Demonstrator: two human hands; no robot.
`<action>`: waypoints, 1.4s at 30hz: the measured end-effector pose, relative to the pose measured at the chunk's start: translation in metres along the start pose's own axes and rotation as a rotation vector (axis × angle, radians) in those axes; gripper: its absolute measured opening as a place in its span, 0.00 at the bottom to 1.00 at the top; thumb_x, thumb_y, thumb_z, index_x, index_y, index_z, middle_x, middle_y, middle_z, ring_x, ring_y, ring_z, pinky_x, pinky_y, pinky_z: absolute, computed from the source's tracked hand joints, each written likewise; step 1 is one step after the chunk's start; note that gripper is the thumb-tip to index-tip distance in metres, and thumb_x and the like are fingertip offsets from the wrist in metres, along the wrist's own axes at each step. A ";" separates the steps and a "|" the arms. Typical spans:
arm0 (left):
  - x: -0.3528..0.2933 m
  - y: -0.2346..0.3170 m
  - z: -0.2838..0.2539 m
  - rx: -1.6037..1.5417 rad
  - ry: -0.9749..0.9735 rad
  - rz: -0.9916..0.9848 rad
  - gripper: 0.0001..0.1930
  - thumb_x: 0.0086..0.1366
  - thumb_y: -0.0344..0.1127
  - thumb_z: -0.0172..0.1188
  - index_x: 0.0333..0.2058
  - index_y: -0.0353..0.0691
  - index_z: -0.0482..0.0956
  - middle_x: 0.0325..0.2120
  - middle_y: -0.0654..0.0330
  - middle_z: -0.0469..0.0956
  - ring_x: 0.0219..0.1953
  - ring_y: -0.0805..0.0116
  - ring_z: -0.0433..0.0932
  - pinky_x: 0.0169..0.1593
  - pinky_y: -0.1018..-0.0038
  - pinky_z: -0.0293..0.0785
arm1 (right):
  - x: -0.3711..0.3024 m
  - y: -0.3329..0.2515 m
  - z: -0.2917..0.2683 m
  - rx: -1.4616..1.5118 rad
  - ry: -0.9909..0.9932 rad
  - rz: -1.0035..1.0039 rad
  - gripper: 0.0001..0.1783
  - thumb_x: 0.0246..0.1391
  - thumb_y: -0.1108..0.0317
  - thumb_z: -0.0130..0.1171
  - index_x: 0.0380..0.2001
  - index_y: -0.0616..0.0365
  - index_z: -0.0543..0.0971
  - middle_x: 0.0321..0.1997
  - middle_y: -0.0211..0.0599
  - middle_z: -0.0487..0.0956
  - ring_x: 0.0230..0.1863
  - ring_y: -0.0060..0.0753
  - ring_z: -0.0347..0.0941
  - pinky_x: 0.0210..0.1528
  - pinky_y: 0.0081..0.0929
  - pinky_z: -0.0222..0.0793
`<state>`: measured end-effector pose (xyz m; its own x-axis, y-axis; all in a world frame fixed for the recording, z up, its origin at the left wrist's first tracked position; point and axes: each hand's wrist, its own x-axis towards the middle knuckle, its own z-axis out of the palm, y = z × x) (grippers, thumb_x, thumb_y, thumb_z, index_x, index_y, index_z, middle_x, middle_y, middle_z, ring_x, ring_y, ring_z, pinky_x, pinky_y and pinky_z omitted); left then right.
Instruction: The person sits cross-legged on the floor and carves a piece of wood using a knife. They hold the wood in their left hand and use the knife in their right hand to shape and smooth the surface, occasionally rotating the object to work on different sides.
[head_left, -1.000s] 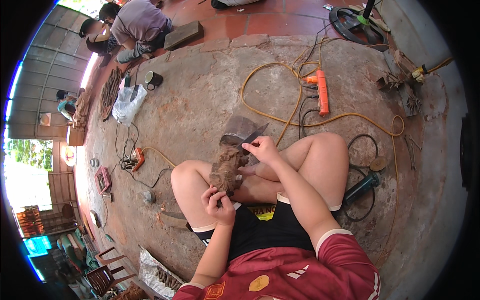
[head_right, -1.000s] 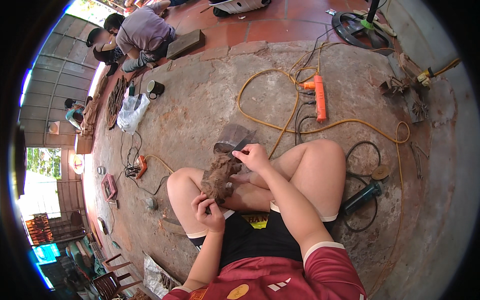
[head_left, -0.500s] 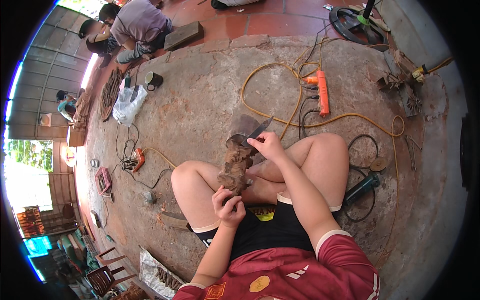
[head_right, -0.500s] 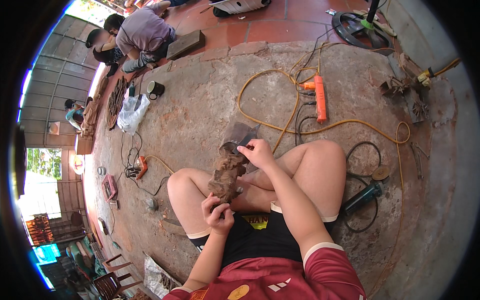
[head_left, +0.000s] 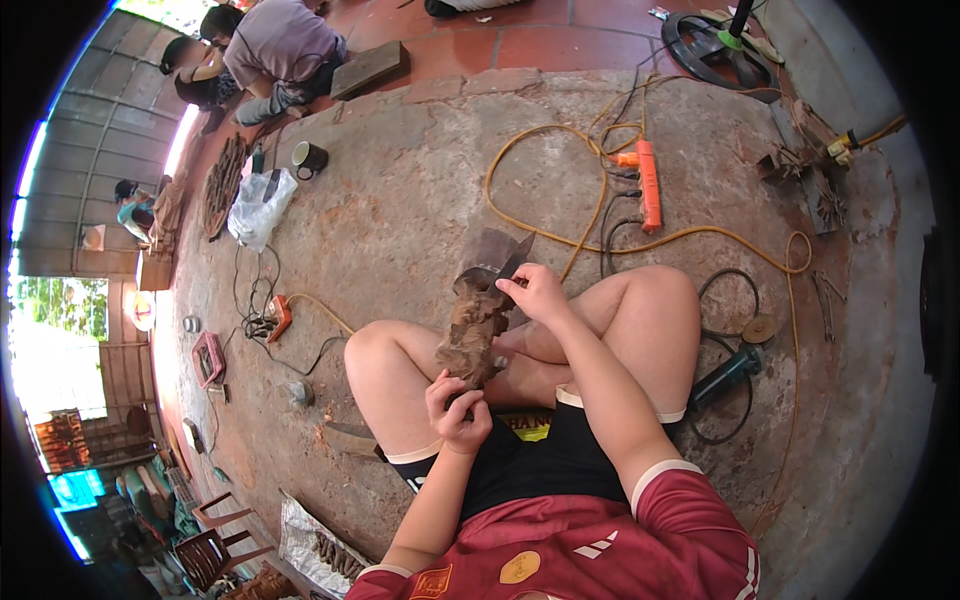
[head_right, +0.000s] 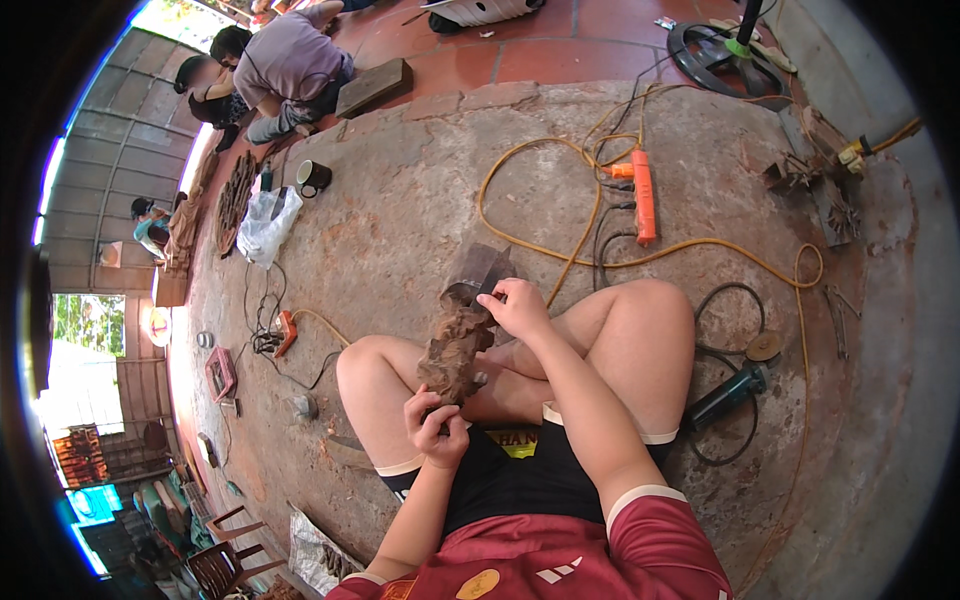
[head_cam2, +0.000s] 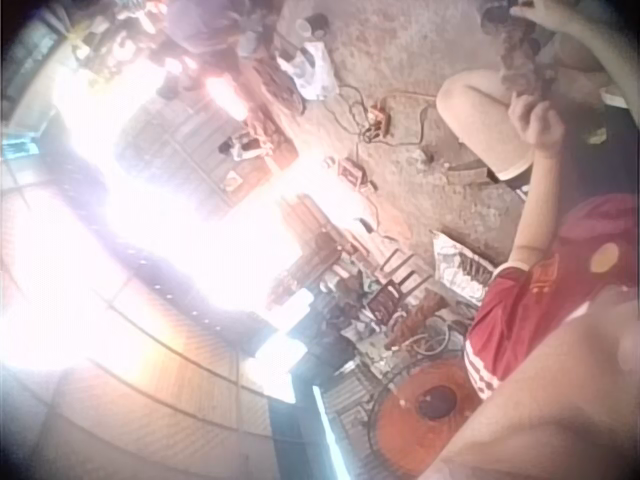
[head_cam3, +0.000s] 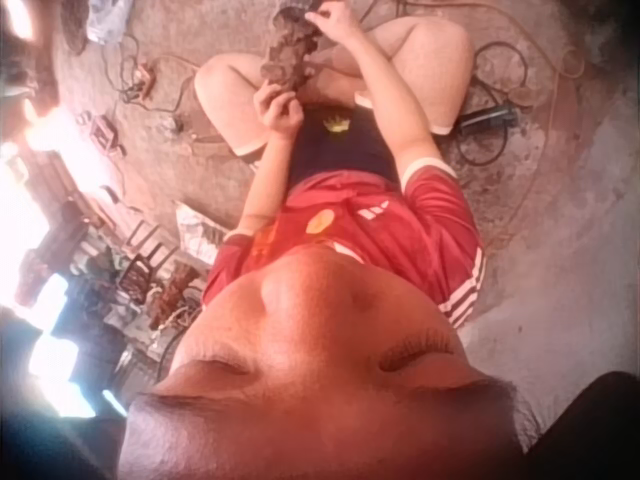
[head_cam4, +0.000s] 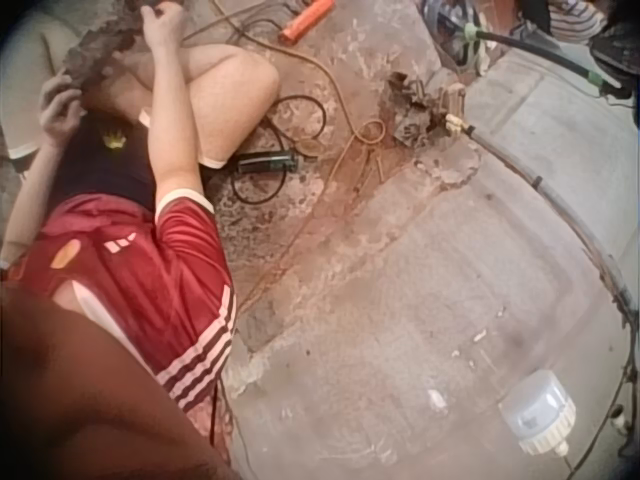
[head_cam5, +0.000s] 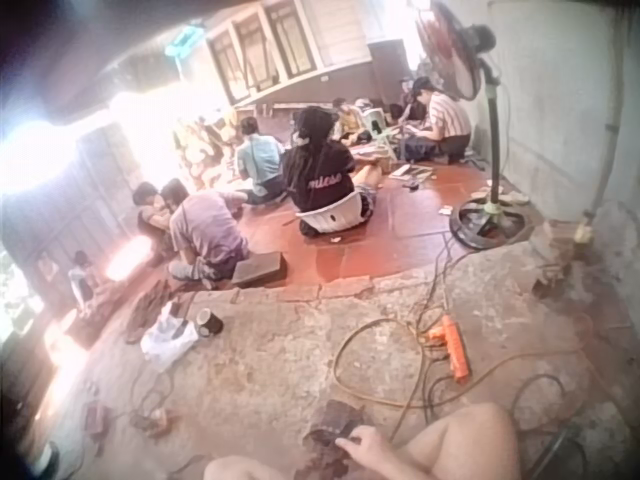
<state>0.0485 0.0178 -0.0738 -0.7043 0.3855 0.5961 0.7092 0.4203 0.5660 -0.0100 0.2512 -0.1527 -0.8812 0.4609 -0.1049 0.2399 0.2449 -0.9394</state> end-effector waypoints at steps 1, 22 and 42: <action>0.000 0.000 0.000 -0.002 -0.001 0.003 0.08 0.43 0.20 0.59 0.24 0.40 0.80 0.34 0.55 0.74 0.40 0.56 0.76 0.58 0.51 0.74 | -0.001 -0.006 -0.001 0.044 -0.052 0.011 0.19 0.47 0.55 0.71 0.28 0.64 0.84 0.25 0.47 0.82 0.28 0.40 0.81 0.34 0.34 0.74; -0.001 0.003 0.003 0.008 0.001 0.026 0.10 0.42 0.21 0.61 0.26 0.41 0.82 0.33 0.57 0.74 0.39 0.56 0.77 0.56 0.52 0.75 | 0.007 0.008 -0.004 0.073 0.059 -0.062 0.18 0.48 0.56 0.69 0.26 0.64 0.82 0.25 0.48 0.80 0.28 0.46 0.78 0.32 0.37 0.72; 0.002 0.004 0.000 -0.028 0.041 0.026 0.10 0.41 0.20 0.61 0.24 0.40 0.81 0.32 0.57 0.75 0.38 0.57 0.77 0.55 0.53 0.76 | 0.000 -0.011 -0.008 -0.024 0.016 -0.149 0.17 0.50 0.62 0.67 0.22 0.67 0.78 0.22 0.45 0.75 0.24 0.42 0.72 0.29 0.36 0.66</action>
<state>0.0497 0.0208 -0.0703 -0.6843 0.3620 0.6330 0.7281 0.3876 0.5654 -0.0089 0.2553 -0.1402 -0.9014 0.4311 0.0406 0.1166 0.3321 -0.9360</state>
